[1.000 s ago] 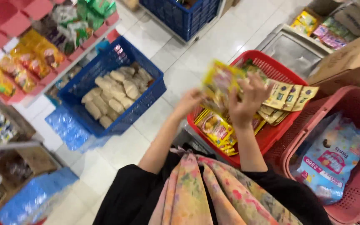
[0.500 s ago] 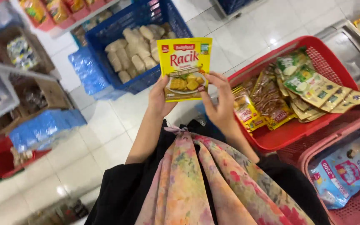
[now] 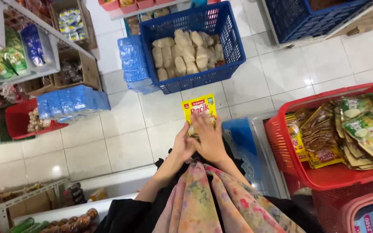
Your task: The person restocks seasoning packets by picking them from a red basket and placing them into pink organizer bins on a shelf by hand.
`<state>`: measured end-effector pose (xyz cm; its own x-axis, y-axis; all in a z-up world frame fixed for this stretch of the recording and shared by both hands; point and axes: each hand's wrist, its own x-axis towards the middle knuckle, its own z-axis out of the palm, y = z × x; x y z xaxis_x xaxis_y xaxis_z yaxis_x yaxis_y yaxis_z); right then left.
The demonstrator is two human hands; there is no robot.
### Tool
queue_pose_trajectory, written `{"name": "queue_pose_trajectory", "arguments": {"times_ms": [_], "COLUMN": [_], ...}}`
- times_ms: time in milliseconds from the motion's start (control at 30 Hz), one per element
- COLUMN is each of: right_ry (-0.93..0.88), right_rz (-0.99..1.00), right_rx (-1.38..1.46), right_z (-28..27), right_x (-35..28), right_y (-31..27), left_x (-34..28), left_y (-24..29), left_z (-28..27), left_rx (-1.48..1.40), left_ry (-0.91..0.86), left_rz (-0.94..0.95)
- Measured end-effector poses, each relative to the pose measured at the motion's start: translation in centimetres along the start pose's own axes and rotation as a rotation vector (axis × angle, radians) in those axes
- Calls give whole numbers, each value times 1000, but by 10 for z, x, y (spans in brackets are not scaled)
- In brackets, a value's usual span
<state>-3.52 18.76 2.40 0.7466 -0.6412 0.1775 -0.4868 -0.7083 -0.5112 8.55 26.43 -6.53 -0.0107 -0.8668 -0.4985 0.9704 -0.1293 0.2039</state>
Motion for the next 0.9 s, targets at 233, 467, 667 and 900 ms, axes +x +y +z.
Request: {"name": "queue_pose_trajectory", "arguments": {"times_ms": [233, 467, 667, 900], "right_ry": [-173, -321, -348, -381], "right_rz": [358, 481, 458, 538], "right_rx": [963, 1526, 1396, 1367], "right_z": [37, 82, 162, 214], "right_x": [18, 108, 223, 377], "right_y": [54, 78, 93, 109], "left_x": [-10, 8, 65, 169], "left_y": [43, 149, 224, 346], "left_z": [-5, -19, -64, -51], "left_rx": [-168, 106, 116, 294], "left_ry": [-51, 17, 257, 500], "left_rz": [100, 400, 478, 509]}}
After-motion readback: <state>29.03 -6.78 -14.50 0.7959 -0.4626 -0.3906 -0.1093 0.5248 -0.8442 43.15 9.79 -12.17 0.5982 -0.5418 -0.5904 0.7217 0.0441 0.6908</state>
